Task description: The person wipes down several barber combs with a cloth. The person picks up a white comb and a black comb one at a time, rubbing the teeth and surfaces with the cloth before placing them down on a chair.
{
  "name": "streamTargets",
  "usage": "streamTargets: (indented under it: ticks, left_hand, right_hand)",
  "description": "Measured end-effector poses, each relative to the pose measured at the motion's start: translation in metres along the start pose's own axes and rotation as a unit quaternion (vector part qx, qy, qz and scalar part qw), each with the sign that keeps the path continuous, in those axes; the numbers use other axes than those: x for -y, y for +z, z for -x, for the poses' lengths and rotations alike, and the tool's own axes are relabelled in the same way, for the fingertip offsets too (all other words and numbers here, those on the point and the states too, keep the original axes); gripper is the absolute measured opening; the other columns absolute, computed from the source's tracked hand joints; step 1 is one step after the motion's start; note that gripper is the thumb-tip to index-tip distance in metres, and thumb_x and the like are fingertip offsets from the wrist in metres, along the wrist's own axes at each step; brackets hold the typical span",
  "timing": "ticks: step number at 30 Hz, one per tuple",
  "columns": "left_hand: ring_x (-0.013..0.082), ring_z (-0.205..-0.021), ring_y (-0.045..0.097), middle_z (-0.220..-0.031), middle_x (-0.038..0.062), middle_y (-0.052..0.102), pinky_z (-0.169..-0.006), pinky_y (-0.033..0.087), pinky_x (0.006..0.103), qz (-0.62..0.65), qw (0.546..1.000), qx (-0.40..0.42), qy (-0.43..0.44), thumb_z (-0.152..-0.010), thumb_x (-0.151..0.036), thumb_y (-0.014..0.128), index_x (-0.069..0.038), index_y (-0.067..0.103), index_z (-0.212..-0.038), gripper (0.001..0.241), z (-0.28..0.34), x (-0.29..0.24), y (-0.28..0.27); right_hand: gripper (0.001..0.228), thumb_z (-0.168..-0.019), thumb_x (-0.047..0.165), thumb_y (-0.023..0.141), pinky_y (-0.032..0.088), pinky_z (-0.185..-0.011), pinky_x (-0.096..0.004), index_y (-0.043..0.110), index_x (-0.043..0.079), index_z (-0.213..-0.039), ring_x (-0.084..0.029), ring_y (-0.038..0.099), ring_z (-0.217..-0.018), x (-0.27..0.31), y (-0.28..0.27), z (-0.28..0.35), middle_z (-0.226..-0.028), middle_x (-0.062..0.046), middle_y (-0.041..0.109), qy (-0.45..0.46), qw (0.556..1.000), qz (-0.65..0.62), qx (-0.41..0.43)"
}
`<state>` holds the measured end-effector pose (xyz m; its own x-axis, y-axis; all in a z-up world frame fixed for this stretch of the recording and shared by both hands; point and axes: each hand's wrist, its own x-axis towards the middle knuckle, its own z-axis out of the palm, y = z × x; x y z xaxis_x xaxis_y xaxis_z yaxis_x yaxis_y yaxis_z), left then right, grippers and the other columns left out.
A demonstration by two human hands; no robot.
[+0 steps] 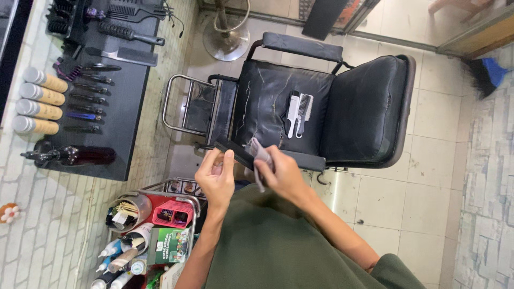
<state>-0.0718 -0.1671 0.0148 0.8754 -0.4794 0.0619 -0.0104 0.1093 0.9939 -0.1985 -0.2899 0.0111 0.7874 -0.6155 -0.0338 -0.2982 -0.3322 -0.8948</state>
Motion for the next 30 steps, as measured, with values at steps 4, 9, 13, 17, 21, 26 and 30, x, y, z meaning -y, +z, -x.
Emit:
streamTargets:
  ticks: [4,9,13,17,21,26,30]
  left_hand:
    - [0.0097,-0.084,0.063,-0.095,0.005,0.063,-0.073,0.054,0.0243,-0.019,0.999,0.022,0.022,-0.099,0.004,0.067,0.010,0.068,-0.114,0.016,0.001,0.001,0.004]
    - [0.0087,-0.084,0.062,-0.095,0.004,0.063,-0.073,0.057,0.0239,-0.018,0.999,0.026,0.020,-0.099,0.003,0.066,0.009,0.068,-0.114,0.016,0.002,0.002,0.004]
    - [0.0083,-0.084,0.059,-0.094,0.003,0.061,-0.072,0.055,0.0240,-0.019,0.999,0.027,0.022,-0.100,0.001,0.067,0.008,0.068,-0.109,0.011,0.004,0.006,0.007]
    - [0.0091,-0.080,0.055,-0.089,0.002,0.061,-0.072,0.048,0.0253,-0.070,0.997,-0.007,0.013,-0.104,-0.002,0.068,0.007,0.068,-0.108,0.010,-0.003,0.023,0.006]
    - [0.0070,-0.081,0.062,-0.095,0.001,0.067,-0.075,0.056,0.0245,0.041,0.997,-0.008,-0.063,-0.100,-0.006,0.066,0.004,0.067,-0.117,0.020,-0.019,0.044,0.007]
    - [0.0084,-0.084,0.066,-0.095,0.004,0.067,-0.076,0.061,0.0265,0.040,0.995,0.028,-0.089,-0.100,-0.007,0.070,0.006,0.066,-0.114,0.019,-0.050,0.090,0.022]
    - [0.0103,-0.081,0.068,-0.093,0.007,0.070,-0.071,0.062,0.0273,-0.002,0.993,0.072,-0.097,-0.095,-0.007,0.075,0.007,0.068,-0.109,0.021,-0.079,0.131,0.054]
  right_hand:
    - [0.021,-0.093,0.018,0.075,0.051,-0.055,-0.034,0.063,0.001,-0.097,-0.023,0.066,-0.057,-0.003,0.017,0.007,-0.070,-0.014,0.066,-0.062,0.994,0.007,-0.091]
    - [0.023,-0.094,0.018,0.077,0.048,-0.049,-0.032,0.063,0.001,-0.091,-0.016,0.065,-0.052,-0.013,0.021,0.008,-0.065,-0.011,0.065,-0.050,0.987,-0.009,-0.152]
    - [0.021,-0.098,0.020,0.071,0.048,-0.057,-0.027,0.063,0.002,-0.090,-0.006,0.060,-0.067,-0.036,0.012,-0.002,-0.075,-0.002,0.066,0.058,0.963,-0.122,-0.235]
    - [0.027,-0.106,0.026,0.065,0.043,-0.062,-0.025,0.060,0.004,-0.092,-0.006,0.050,-0.072,-0.078,-0.016,-0.008,-0.080,0.001,0.057,0.128,0.919,-0.241,-0.284]
    - [0.026,-0.106,0.030,0.061,0.048,-0.068,-0.024,0.063,0.005,-0.099,-0.005,0.055,-0.076,-0.116,-0.040,0.007,-0.087,0.002,0.062,0.149,0.869,-0.332,-0.336]
    - [0.026,-0.106,0.030,0.061,0.051,-0.073,-0.025,0.064,0.005,-0.103,-0.006,0.060,-0.081,-0.164,-0.057,0.043,-0.091,0.001,0.064,0.180,0.842,-0.343,-0.375]
    - [0.027,-0.105,0.031,0.060,0.052,-0.072,-0.026,0.063,0.004,-0.102,-0.008,0.062,-0.079,-0.190,-0.058,0.070,-0.090,0.000,0.066,0.226,0.829,-0.336,-0.385]
